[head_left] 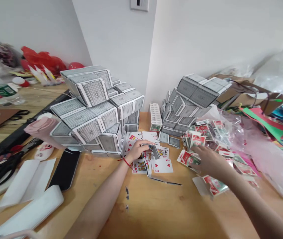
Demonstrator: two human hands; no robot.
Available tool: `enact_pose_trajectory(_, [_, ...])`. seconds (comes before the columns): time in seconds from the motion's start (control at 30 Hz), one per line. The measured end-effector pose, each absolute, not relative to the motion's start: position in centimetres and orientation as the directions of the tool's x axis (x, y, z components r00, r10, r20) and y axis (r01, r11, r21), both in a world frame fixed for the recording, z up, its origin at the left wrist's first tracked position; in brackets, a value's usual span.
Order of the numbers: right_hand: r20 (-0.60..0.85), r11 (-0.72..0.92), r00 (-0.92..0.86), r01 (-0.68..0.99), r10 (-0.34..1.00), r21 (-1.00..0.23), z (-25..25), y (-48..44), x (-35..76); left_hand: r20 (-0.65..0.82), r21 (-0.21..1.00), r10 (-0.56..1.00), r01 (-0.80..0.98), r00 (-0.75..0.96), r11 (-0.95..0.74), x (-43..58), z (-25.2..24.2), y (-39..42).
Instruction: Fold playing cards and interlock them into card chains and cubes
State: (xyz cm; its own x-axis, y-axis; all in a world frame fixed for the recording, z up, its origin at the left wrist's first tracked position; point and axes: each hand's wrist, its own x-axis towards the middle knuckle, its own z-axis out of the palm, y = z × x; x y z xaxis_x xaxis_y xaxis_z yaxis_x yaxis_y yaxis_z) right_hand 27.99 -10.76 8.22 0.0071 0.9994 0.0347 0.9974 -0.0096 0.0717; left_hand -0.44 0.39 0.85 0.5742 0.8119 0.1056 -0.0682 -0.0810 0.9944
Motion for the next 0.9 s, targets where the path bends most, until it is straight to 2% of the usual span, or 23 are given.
enact_pose_trajectory(0.1, [-0.072, 0.09, -0.08, 0.985, 0.994, 0.148, 6.3, -12.0, 26.7, 0.113, 0.994, 0.805, -0.06, 0.583, -0.097, -0.5, 0.7, 0.5])
enact_pose_trajectory(0.2, [-0.08, 0.123, -0.106, 0.964, 0.991, 0.238, 5.5, -12.1, 26.5, 0.106, 0.994, 0.801, -0.047, 0.589, -0.097, -0.5, 0.8, 0.5])
enact_pose_trajectory(0.27, [-0.07, 0.139, -0.126, 0.958, 0.99, 0.25, 5.6, -11.9, 26.6, 0.102, 0.995, 0.802, -0.045, 0.588, -0.093, -0.5, 0.9, 0.4])
enact_pose_trajectory(0.43, [-0.034, 0.015, -0.008, 0.974, 0.999, 0.225, 5.4, -11.6, 27.2, 0.095, 0.996, 0.804, -0.055, 0.586, -0.077, -0.5, 1.1, 0.2])
enact_pose_trajectory(0.57, [-0.152, -0.058, 0.078, 0.989, 0.985, 0.136, 4.2, -11.6, 27.7, 0.104, 0.994, 0.801, -0.039, 0.59, -0.101, -0.5, 1.1, 0.3])
enact_pose_trajectory(0.7, [-0.19, -0.011, 0.024, 0.998, 0.982, 0.066, 4.5, -11.6, 27.7, 0.102, 0.994, 0.801, -0.037, 0.59, -0.099, -0.4, 1.0, 0.4])
enact_pose_trajectory(0.83, [-0.123, 0.071, -0.068, 0.997, 0.99, 0.018, 6.6, -11.8, 27.7, 0.103, 0.994, 0.807, -0.037, 0.581, -0.1, -0.4, 0.9, 0.4])
enact_pose_trajectory(0.9, [-0.036, 0.077, -0.076, 0.997, 0.996, 0.031, 7.6, -11.7, 27.7, 0.096, 0.995, 0.81, -0.042, 0.579, -0.087, -0.4, 0.8, 0.4])
